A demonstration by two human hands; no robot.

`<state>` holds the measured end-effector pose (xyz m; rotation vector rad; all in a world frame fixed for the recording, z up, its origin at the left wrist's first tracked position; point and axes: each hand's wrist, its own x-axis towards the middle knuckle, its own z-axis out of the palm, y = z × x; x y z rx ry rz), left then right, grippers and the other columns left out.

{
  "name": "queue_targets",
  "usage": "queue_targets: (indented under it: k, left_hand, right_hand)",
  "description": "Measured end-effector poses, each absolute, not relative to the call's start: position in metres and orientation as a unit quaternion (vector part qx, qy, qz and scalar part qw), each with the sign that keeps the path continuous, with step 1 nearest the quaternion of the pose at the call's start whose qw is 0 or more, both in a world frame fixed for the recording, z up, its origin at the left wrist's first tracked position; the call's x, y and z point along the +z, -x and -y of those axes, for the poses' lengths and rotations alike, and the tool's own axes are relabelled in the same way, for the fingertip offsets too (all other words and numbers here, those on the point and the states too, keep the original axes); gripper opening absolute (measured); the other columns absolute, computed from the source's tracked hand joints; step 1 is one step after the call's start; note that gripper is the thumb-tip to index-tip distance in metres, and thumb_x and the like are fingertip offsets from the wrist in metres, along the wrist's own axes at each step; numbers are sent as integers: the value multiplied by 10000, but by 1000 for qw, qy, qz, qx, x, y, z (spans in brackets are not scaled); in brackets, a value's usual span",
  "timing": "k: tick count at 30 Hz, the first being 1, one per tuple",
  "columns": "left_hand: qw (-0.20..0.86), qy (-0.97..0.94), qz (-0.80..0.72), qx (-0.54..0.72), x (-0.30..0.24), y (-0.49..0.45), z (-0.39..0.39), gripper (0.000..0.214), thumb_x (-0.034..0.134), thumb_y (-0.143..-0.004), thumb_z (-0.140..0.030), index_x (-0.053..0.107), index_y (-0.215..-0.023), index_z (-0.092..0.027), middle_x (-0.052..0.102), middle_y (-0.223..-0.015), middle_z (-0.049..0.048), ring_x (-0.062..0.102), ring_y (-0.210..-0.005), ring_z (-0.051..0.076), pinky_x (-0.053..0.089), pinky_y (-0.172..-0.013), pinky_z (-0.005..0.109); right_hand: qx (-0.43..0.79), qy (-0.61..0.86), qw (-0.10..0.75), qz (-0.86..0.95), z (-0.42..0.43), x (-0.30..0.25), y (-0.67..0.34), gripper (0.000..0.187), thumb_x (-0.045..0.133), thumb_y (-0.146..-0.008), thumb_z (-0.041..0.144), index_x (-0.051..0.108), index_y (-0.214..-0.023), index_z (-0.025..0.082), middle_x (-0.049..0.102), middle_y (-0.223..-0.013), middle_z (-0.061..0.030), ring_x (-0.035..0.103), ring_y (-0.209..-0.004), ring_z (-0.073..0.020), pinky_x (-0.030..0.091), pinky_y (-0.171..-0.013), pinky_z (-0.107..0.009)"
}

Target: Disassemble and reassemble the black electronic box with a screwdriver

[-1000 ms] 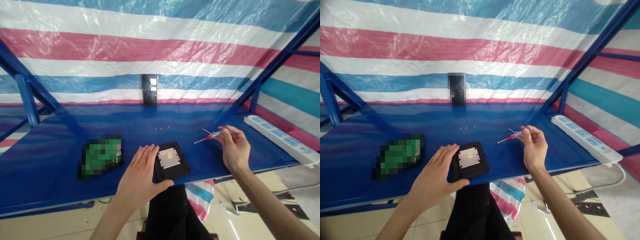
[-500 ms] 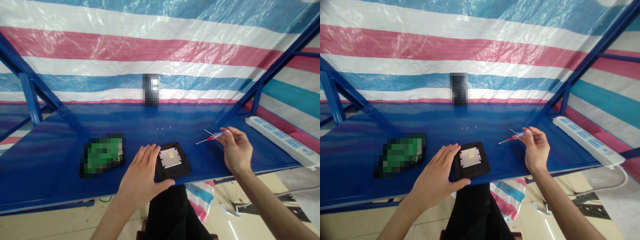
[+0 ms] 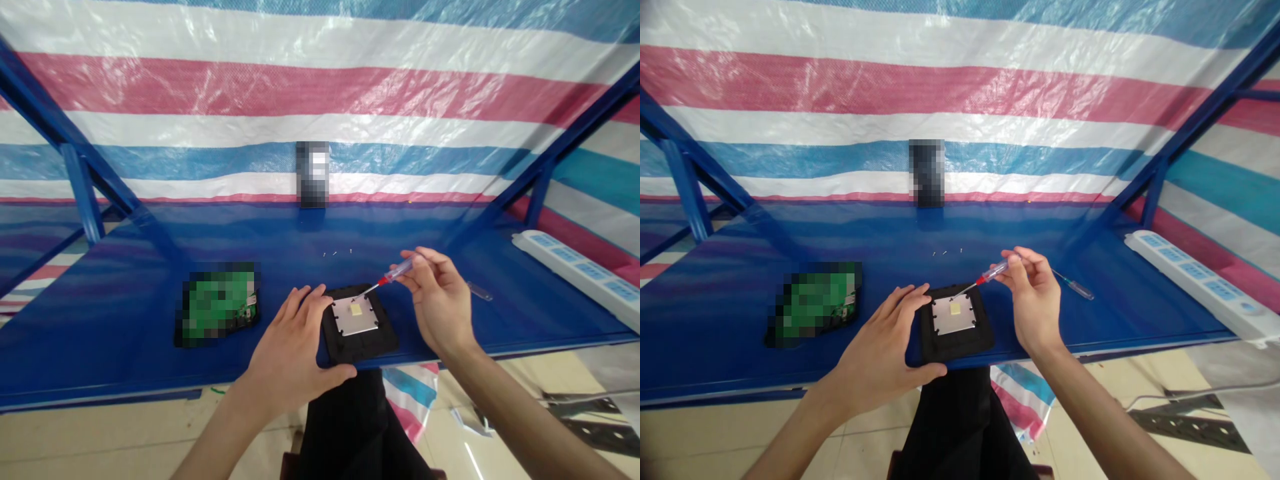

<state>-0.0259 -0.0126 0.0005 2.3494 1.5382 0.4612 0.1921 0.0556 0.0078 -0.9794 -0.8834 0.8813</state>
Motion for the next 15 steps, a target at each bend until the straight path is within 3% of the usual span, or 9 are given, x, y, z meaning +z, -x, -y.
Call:
queue_targets:
  k: [5, 15]
  left_hand:
    - [145, -815, -534, 174, 1, 24, 12, 762, 795, -683, -542, 467, -1255, -161, 472, -1488, 187, 333, -1435, 389, 350, -1158, 548]
    - [129, -829, -518, 165, 1, 26, 13, 674, 764, -701, -650, 539, -1146, -197, 475, -1485, 195, 345, -1422, 406, 363, -1128, 593]
  right_hand:
    - [370, 444, 666, 472, -51, 4, -186, 244, 740, -830, 378, 637, -1004, 240, 727, -981, 4, 740, -729, -129, 610, -682, -272]
    - [331, 449, 629, 542, -38, 14, -177, 198, 711, -866, 342, 628, -1017, 245, 720, -983, -10, 745, -733, -145, 638, -696, -294]
